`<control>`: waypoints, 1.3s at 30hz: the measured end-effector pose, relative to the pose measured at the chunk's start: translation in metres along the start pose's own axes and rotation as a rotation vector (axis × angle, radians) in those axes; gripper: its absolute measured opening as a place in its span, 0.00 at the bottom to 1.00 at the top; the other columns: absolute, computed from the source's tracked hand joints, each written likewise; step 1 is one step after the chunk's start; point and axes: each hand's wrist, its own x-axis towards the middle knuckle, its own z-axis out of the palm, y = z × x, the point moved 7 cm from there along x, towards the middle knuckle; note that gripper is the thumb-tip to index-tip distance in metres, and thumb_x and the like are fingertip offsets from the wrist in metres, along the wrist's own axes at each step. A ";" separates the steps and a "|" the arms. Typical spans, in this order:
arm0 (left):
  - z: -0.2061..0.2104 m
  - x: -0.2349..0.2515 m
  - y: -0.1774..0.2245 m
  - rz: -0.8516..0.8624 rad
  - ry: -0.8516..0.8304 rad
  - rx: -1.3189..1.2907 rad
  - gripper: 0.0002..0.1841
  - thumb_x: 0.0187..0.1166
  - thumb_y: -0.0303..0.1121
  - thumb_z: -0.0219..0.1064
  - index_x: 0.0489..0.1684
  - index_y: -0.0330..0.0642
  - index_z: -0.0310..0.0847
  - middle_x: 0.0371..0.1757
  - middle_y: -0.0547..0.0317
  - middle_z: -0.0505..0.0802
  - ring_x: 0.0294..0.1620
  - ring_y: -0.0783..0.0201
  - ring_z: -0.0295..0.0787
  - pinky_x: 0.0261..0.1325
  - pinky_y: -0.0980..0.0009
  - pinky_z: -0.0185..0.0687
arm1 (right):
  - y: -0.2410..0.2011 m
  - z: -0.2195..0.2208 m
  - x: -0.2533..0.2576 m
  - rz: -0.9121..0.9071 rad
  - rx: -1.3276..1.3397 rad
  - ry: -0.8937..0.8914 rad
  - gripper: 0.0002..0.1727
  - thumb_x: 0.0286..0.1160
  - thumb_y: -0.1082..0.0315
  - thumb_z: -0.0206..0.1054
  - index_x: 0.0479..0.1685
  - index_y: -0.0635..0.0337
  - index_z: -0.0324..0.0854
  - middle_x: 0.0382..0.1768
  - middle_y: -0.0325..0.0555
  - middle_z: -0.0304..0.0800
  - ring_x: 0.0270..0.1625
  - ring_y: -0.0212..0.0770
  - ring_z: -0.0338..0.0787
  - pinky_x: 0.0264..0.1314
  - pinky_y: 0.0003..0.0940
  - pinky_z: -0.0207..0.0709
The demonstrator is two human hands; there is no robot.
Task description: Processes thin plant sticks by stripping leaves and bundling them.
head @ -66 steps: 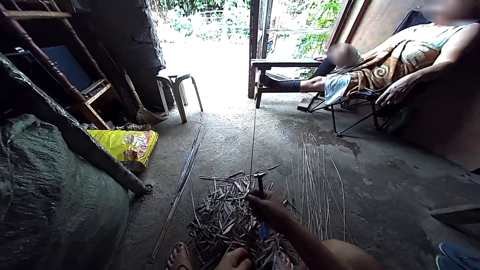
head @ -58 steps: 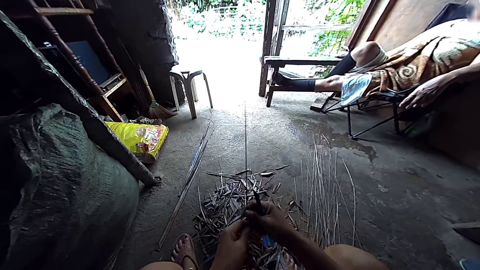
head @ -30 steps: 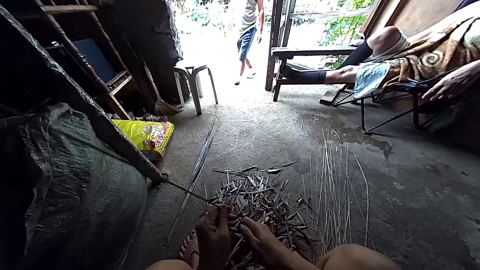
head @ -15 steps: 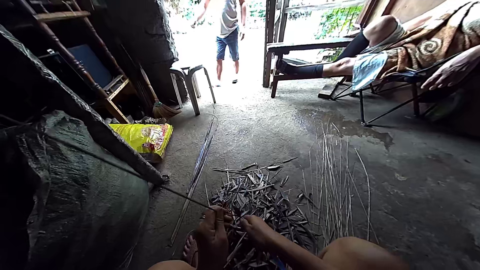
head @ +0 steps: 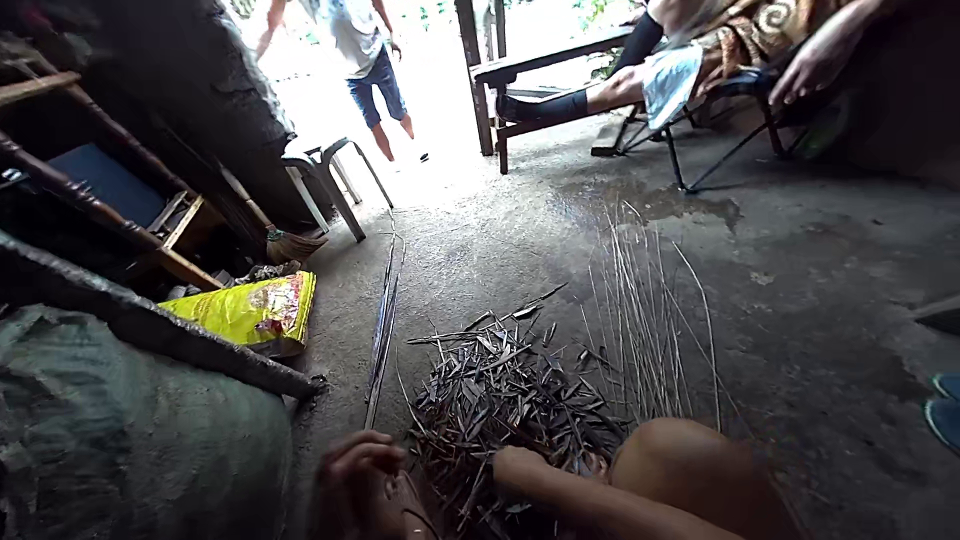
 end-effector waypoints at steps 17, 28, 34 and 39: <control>0.008 -0.008 -0.020 0.016 -0.009 0.031 0.17 0.95 0.41 0.49 0.39 0.48 0.80 0.46 0.70 0.87 0.39 0.82 0.87 0.41 0.85 0.87 | -0.073 -0.065 -0.098 -0.714 0.429 0.431 0.18 0.91 0.64 0.50 0.55 0.70 0.82 0.34 0.57 0.85 0.36 0.47 0.84 0.45 0.46 0.77; 0.006 0.000 -0.015 0.045 -0.003 0.029 0.17 0.95 0.43 0.48 0.37 0.48 0.78 0.44 0.70 0.86 0.36 0.84 0.85 0.39 0.87 0.84 | -0.024 -0.065 -0.035 -0.240 0.268 0.337 0.23 0.94 0.59 0.46 0.60 0.70 0.80 0.53 0.67 0.88 0.61 0.63 0.88 0.65 0.63 0.76; 0.004 -0.001 -0.017 -0.063 0.021 -0.016 0.19 0.95 0.39 0.48 0.34 0.41 0.79 0.38 0.69 0.87 0.29 0.86 0.83 0.33 0.88 0.83 | -0.034 -0.090 -0.066 -0.544 0.425 0.545 0.19 0.87 0.64 0.55 0.64 0.63 0.84 0.47 0.58 0.89 0.47 0.51 0.88 0.56 0.53 0.79; 0.008 -0.005 -0.019 -0.239 0.018 -0.052 0.15 0.91 0.30 0.50 0.37 0.33 0.82 0.31 0.69 0.90 0.24 0.84 0.84 0.29 0.84 0.85 | -0.057 -0.071 -0.086 -0.886 0.489 0.468 0.14 0.82 0.65 0.61 0.49 0.69 0.86 0.32 0.46 0.84 0.30 0.31 0.78 0.37 0.32 0.73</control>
